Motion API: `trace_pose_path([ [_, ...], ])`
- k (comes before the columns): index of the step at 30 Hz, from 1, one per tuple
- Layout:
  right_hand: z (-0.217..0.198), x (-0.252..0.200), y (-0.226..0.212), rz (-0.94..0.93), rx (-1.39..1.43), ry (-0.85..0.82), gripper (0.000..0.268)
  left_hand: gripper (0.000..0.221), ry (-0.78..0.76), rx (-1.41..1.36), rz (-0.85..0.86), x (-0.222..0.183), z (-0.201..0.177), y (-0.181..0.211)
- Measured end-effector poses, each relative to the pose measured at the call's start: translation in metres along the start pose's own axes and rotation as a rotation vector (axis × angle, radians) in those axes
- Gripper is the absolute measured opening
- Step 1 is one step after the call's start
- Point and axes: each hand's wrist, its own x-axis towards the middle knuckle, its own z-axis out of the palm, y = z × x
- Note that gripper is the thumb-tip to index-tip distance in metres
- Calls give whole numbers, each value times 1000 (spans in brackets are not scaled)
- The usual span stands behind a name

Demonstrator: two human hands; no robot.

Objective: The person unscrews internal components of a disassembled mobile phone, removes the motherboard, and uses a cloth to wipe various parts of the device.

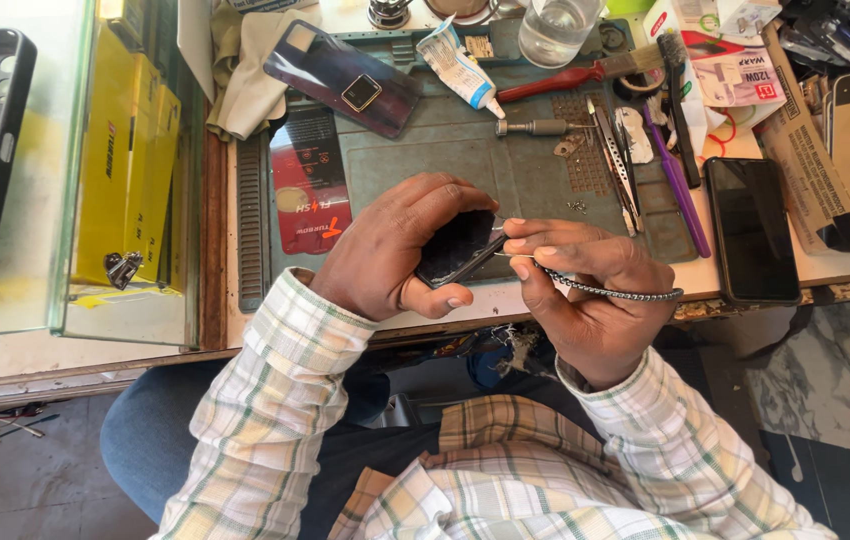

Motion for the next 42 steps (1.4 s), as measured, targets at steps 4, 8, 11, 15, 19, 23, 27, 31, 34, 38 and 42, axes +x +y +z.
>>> trace_pose_path([
  [4,0,-1,1,7,11,8,22,99,-2,2,-7,0,0,0],
  [8,0,-2,2,-1,-10,1,22,99,4,1,-3,0,1,0],
  [11,0,0,1,-1,-16,-11,22,98,0,9,-2,1,0,0],
  [15,0,3,-2,-57,-53,-37,21,97,-4,29,-4,2,1,0],
  [19,-4,7,-8,-168,-241,-82,22,97,4,26,0,2,4,-1],
  [23,-3,8,-11,-183,-305,-73,23,95,6,45,12,2,5,-2],
  [27,-2,10,-12,-190,-329,-69,23,95,6,49,9,2,5,-3],
  [31,-3,10,-15,-183,-362,-67,23,95,13,70,18,3,8,-3],
  [34,-3,9,-19,-175,-401,-70,23,93,0,66,17,4,8,-4],
  [38,-2,11,-22,-176,-426,-60,23,88,21,53,36,4,7,-2],
  [42,-3,6,-24,-138,-361,-38,23,87,15,55,33,4,5,1],
])
